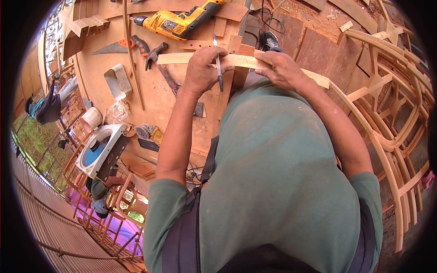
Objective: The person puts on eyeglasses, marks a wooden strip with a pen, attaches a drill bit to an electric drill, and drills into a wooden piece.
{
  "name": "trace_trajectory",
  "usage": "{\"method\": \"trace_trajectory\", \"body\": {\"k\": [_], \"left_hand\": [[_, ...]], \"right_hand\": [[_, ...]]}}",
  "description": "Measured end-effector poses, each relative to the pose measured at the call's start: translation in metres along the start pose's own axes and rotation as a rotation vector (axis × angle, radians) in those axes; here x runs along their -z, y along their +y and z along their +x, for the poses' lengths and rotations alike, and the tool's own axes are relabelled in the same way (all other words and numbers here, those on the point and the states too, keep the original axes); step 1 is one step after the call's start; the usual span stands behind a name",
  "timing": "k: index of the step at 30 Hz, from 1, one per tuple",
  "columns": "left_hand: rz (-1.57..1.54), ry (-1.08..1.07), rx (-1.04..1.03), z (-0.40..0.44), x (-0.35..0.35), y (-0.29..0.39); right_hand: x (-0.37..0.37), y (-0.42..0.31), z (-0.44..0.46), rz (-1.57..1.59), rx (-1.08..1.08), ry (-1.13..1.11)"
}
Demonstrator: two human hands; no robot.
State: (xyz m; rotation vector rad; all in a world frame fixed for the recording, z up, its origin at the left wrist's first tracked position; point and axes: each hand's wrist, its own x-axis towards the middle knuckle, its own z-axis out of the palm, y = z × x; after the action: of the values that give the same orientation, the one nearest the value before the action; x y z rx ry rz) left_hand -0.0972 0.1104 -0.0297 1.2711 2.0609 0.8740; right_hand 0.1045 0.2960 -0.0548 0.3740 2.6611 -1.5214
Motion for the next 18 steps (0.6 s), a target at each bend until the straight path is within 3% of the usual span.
{"method": "trace_trajectory", "body": {"k": [8,15,18], "left_hand": [[-0.144,-0.046,0.119,0.006,0.007,0.006],[-0.702,0.296,0.291,0.02,0.003,0.007],[-1.103,0.278,0.352,0.023,0.01,0.004]], "right_hand": [[0.013,-0.004,0.011,0.22,-0.166,-0.166],[0.015,0.0,0.015,0.279,-0.258,-0.261],[0.017,-0.001,0.015,0.292,-0.259,-0.254]]}}
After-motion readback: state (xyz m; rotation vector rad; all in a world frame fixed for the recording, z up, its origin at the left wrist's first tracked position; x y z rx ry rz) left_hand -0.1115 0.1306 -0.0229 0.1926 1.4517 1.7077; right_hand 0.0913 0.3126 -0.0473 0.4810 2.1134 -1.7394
